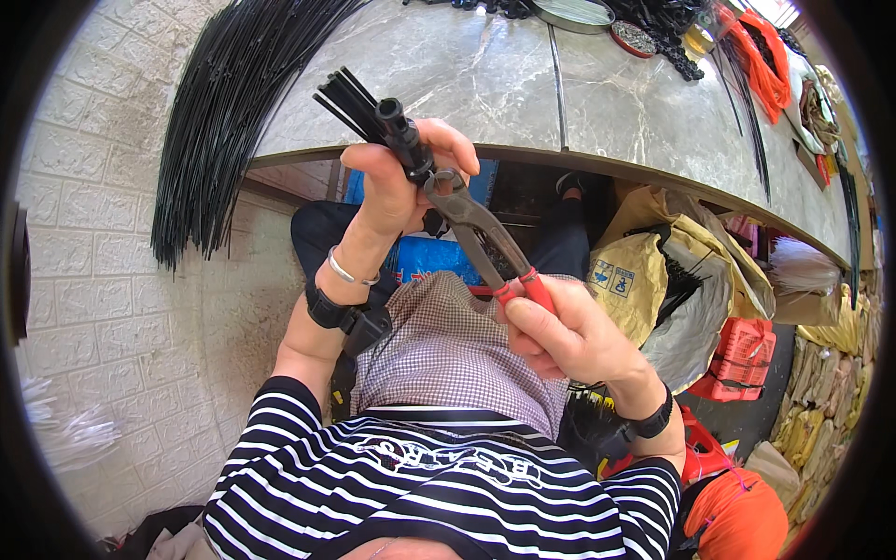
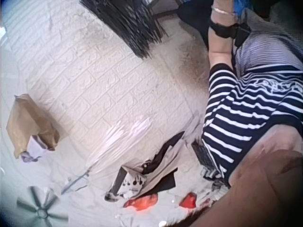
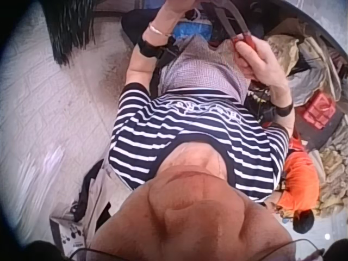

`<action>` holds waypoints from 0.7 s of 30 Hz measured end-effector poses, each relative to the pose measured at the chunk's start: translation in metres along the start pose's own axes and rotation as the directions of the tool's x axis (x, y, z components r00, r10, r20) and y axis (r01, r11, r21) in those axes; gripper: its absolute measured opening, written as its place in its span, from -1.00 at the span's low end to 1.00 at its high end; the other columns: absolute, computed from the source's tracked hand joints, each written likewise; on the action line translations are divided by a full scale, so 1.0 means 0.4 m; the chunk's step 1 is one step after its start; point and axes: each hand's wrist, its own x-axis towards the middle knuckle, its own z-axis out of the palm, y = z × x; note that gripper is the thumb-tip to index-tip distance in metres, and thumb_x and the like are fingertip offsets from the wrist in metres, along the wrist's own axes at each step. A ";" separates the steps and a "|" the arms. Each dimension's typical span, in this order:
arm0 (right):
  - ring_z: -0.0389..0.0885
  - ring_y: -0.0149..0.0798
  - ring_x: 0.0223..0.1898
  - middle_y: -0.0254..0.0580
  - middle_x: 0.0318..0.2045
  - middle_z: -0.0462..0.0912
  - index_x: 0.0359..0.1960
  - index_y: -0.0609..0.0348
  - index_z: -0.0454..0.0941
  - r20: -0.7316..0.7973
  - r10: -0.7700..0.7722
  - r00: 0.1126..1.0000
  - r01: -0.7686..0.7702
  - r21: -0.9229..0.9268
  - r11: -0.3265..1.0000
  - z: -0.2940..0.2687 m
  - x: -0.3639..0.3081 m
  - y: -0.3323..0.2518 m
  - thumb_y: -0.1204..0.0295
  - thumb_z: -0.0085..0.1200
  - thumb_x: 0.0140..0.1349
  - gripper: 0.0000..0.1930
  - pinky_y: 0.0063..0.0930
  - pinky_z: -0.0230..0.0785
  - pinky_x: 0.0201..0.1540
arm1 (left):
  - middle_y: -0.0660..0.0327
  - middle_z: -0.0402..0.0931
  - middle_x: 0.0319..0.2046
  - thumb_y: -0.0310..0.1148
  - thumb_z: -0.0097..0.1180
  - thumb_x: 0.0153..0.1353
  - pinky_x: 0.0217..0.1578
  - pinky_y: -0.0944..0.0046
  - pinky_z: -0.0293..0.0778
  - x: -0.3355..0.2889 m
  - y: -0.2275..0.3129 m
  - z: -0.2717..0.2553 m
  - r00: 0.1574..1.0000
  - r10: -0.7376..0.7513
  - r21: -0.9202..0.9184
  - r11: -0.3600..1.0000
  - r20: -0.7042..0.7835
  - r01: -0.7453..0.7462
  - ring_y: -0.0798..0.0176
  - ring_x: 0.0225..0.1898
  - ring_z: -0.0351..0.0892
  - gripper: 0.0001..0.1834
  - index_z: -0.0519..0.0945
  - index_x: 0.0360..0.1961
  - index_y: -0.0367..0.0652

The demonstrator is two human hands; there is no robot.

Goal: Assembling black umbrella ribs into a central hub and securing them with wire using pliers.

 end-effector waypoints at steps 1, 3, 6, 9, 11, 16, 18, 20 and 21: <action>0.23 -0.55 -0.75 -0.44 -0.70 0.29 -0.17 0.34 0.42 -0.034 -0.063 0.997 0.059 -0.099 0.993 -0.002 0.004 0.008 0.29 -0.12 0.40 -0.72 -0.62 0.08 -0.74 | 0.34 0.39 -0.71 0.70 -0.47 -0.23 -0.66 0.52 0.20 0.000 -0.008 -0.007 0.999 0.005 -0.015 1.000 0.039 -0.004 0.52 -0.68 0.33 0.14 0.56 -0.35 -0.30; 0.22 -0.56 -0.75 -0.46 -0.71 0.29 -0.20 0.32 0.44 -0.059 -0.130 0.990 0.116 -0.198 0.973 -0.004 0.007 0.006 0.31 -0.11 0.40 -0.74 -0.61 0.08 -0.73 | 0.36 0.34 -0.74 0.69 -0.46 -0.20 -0.67 0.52 0.15 0.007 -0.015 -0.022 0.997 0.010 -0.028 1.000 0.077 -0.008 0.53 -0.70 0.27 0.12 0.54 -0.32 -0.29; 0.26 -0.60 -0.69 -0.46 -0.64 0.36 -0.20 0.32 0.46 -0.079 -0.200 0.977 0.164 -0.329 0.930 -0.023 0.000 -0.014 0.37 -0.06 0.35 -0.79 -0.65 0.13 -0.66 | 0.41 0.20 -0.79 0.62 -0.40 -0.10 -0.70 0.49 0.06 0.025 -0.012 -0.033 0.994 0.021 -0.105 0.994 0.105 -0.010 0.53 -0.74 0.14 0.02 0.45 -0.23 -0.25; 0.36 -0.51 -0.45 -0.35 -0.45 0.42 -0.11 0.34 0.45 -0.281 -0.395 0.874 0.169 -0.588 0.791 -0.088 0.005 -0.035 0.40 0.07 0.27 -0.74 -0.61 0.23 -0.39 | 0.40 0.13 -0.77 0.48 -0.22 0.03 -0.69 0.45 0.05 0.040 -0.015 -0.029 0.999 0.033 -0.253 0.967 0.023 -0.026 0.51 -0.74 0.07 -0.19 0.35 -0.21 -0.15; 0.49 -0.19 -0.33 -0.12 -0.37 0.47 -0.07 0.33 0.45 -0.304 -0.661 0.686 0.077 -0.873 0.481 -0.149 0.038 -0.071 0.43 0.11 0.17 -0.68 -0.40 0.34 -0.25 | 0.38 0.16 -0.72 0.42 -0.12 0.08 -0.66 0.44 0.09 0.045 -0.014 -0.040 1.000 0.014 -0.321 0.947 0.022 -0.007 0.48 -0.72 0.12 -0.29 0.34 -0.27 -0.11; 0.49 0.11 -0.18 0.07 -0.22 0.50 -0.03 0.28 0.45 -0.374 -0.790 0.485 -0.346 -0.912 0.219 -0.325 0.113 -0.082 0.42 0.11 0.13 -0.64 -0.17 0.39 -0.12 | 0.31 0.22 -0.65 0.41 -0.04 0.04 -0.60 0.38 0.21 0.055 -0.025 -0.053 0.999 -0.011 -0.424 0.905 -0.041 -0.007 0.36 -0.65 0.24 -0.33 0.29 -0.36 -0.05; 0.47 0.11 -0.10 0.08 -0.18 0.48 -0.01 0.25 0.44 -0.350 -0.749 0.562 -0.370 -0.917 0.151 -0.367 0.129 -0.093 0.40 0.13 0.11 -0.61 -0.13 0.37 -0.05 | 0.32 0.21 -0.70 0.41 -0.03 0.03 -0.65 0.40 0.17 0.047 -0.015 -0.042 0.996 -0.024 -0.408 0.913 -0.086 -0.013 0.39 -0.71 0.21 -0.33 0.29 -0.36 -0.06; 0.45 0.11 -0.04 0.09 -0.18 0.49 0.01 0.22 0.46 -0.356 -0.731 0.582 -0.371 -0.916 0.150 -0.391 0.125 -0.130 0.37 0.16 0.11 -0.59 -0.16 0.34 -0.01 | 0.36 0.18 -0.76 0.40 -0.04 0.03 -0.72 0.43 0.09 0.034 -0.012 -0.066 0.996 -0.077 -0.409 0.911 -0.051 0.050 0.44 -0.80 0.12 -0.33 0.30 -0.36 -0.07; 0.45 0.10 -0.04 0.09 -0.17 0.49 0.00 0.21 0.48 -0.328 -0.727 0.603 -0.326 -0.933 0.151 -0.421 0.125 -0.151 0.36 0.17 0.12 -0.59 -0.18 0.35 -0.01 | 0.41 0.13 -0.79 0.40 -0.06 0.04 -0.76 0.45 0.00 0.038 -0.018 -0.060 0.994 -0.071 -0.422 0.906 -0.083 0.029 0.49 -0.85 0.02 -0.32 0.31 -0.35 -0.08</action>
